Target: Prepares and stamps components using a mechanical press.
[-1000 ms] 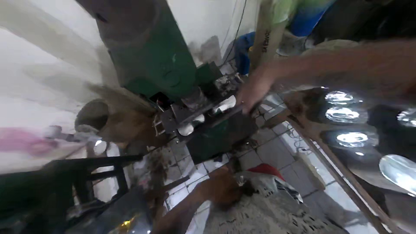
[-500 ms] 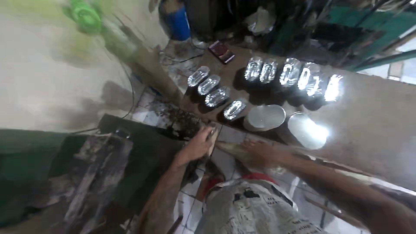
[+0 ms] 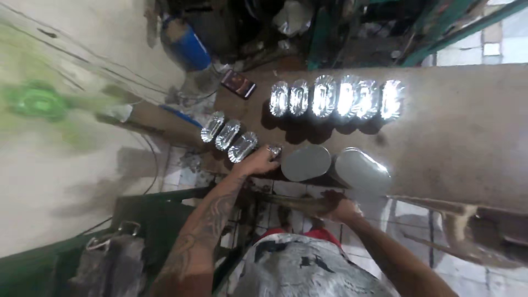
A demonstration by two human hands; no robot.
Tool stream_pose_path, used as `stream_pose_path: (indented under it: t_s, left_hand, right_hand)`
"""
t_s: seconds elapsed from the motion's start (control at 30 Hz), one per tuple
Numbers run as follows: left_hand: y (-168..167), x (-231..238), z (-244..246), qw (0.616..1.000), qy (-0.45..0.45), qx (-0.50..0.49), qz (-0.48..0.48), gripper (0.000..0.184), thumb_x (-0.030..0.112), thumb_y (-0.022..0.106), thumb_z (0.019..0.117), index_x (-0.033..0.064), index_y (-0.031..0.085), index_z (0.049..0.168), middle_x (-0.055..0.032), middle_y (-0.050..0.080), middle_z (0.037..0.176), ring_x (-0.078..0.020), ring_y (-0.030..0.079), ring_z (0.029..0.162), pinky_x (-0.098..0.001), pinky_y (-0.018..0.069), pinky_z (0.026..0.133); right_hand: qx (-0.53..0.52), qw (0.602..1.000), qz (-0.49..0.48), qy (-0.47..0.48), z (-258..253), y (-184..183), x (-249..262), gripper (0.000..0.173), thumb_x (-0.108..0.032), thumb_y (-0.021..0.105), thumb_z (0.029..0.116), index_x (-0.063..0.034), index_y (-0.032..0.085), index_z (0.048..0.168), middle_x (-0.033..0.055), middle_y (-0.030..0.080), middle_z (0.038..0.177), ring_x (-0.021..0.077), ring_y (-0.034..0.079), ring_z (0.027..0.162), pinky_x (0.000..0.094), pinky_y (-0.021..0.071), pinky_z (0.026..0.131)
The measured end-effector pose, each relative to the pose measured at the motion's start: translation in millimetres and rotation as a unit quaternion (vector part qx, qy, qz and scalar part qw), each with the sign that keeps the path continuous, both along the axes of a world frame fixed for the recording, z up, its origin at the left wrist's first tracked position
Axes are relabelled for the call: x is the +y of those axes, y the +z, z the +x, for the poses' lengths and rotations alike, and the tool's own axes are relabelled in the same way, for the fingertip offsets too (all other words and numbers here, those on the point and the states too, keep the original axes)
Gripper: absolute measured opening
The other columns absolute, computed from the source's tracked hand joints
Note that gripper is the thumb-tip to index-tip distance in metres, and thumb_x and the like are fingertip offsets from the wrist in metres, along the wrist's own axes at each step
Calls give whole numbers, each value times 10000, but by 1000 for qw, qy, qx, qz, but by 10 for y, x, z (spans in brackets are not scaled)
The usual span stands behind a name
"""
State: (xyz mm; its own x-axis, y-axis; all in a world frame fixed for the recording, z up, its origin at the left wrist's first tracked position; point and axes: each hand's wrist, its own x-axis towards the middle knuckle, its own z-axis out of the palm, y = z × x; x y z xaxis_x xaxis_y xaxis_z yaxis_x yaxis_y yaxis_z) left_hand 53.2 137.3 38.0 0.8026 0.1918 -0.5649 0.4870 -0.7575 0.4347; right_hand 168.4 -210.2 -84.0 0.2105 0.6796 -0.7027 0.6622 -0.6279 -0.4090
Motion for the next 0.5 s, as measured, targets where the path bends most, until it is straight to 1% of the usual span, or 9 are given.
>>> stream_pose_path:
  t_s: [0.07, 0.1, 0.17, 0.23, 0.27, 0.3, 0.37, 0.43, 0.5]
  left_hand:
    - [6, 38, -15, 999, 26, -9, -19, 332, 257, 621, 1009, -16, 682, 1189, -243, 566, 1355, -353, 608, 1198, -540, 502, 1029]
    - [20, 68, -15, 999, 33, -15, -23, 345, 222, 611, 1014, -29, 653, 1248, -259, 554, 1371, -371, 587, 1233, -553, 480, 1050]
    - [-5, 89, -59, 999, 39, -20, -22, 380, 228, 641, 1000, -47, 631, 1262, -284, 547, 1360, -402, 582, 1230, -585, 475, 1042]
    - [10, 87, -34, 999, 38, -9, 13, 469, 345, 688, 960, -38, 647, 1226, -287, 560, 1340, -415, 603, 1195, -616, 499, 1000]
    - [48, 46, -18, 999, 37, 8, 27, 512, 390, 689, 955, -36, 644, 1236, -293, 546, 1361, -428, 599, 1201, -634, 493, 996]
    - [99, -5, -13, 998, 33, 23, 41, 549, 430, 687, 950, -29, 645, 1248, -298, 528, 1390, -444, 599, 1202, -651, 494, 988]
    - [310, -101, -22, 998, 31, 7, 59, 564, 447, 679, 950, -15, 640, 1269, -316, 520, 1393, -472, 611, 1163, -677, 505, 944]
    - [635, -197, -89, 995, 77, -42, 48, 597, 448, 632, 994, -7, 578, 1376, -336, 463, 1455, -498, 570, 1227, -691, 476, 982]
    - [933, -326, -126, 984, 138, -107, 33, 582, 445, 606, 1017, 17, 548, 1408, -316, 463, 1460, -496, 570, 1225, -699, 478, 966]
  right_hand:
    - [39, 999, 37, 2, -14, 194, 11, 781, -574, 636, 929, -93, 475, 1524, 172, 466, 1563, 351, 392, 1475, 551, 269, 1228]
    - [76, 995, 66, -27, -23, 417, 15, 622, -439, 619, 997, -63, 528, 1483, 199, 507, 1522, 362, 430, 1449, 547, 283, 1224]
    - [90, 971, 194, -105, -113, 1097, 16, 421, -343, 611, 1026, -32, 670, 1304, 198, 660, 1306, 333, 613, 1255, 517, 458, 1115]
    - [-67, 918, 366, -140, -121, 1634, 55, 396, -360, 648, 997, -12, 726, 1169, 177, 723, 1172, 331, 679, 1136, 525, 533, 1015]
    - [-164, 893, 400, -126, -23, 1774, 90, 420, -391, 678, 966, -7, 747, 1124, 184, 740, 1143, 372, 691, 1124, 564, 528, 1013]
    - [-220, 886, 397, -99, 147, 1813, 120, 479, -452, 692, 942, -17, 751, 1135, 179, 742, 1152, 391, 676, 1149, 598, 462, 1084]
    - [-265, 909, 320, -27, 501, 1693, 204, 599, -590, 676, 914, -77, 723, 1219, 118, 730, 1183, 325, 661, 1183, 604, 293, 1214]
    - [-229, 920, 318, -3, 662, 1466, 205, 433, -447, 670, 963, -81, 715, 1190, 97, 730, 1128, 284, 666, 1148, 553, 337, 1208]
    - [-174, 916, 361, -15, 760, 1428, 164, 387, -384, 549, 1034, -57, 722, 1150, 92, 735, 1093, 247, 678, 1122, 510, 369, 1194]
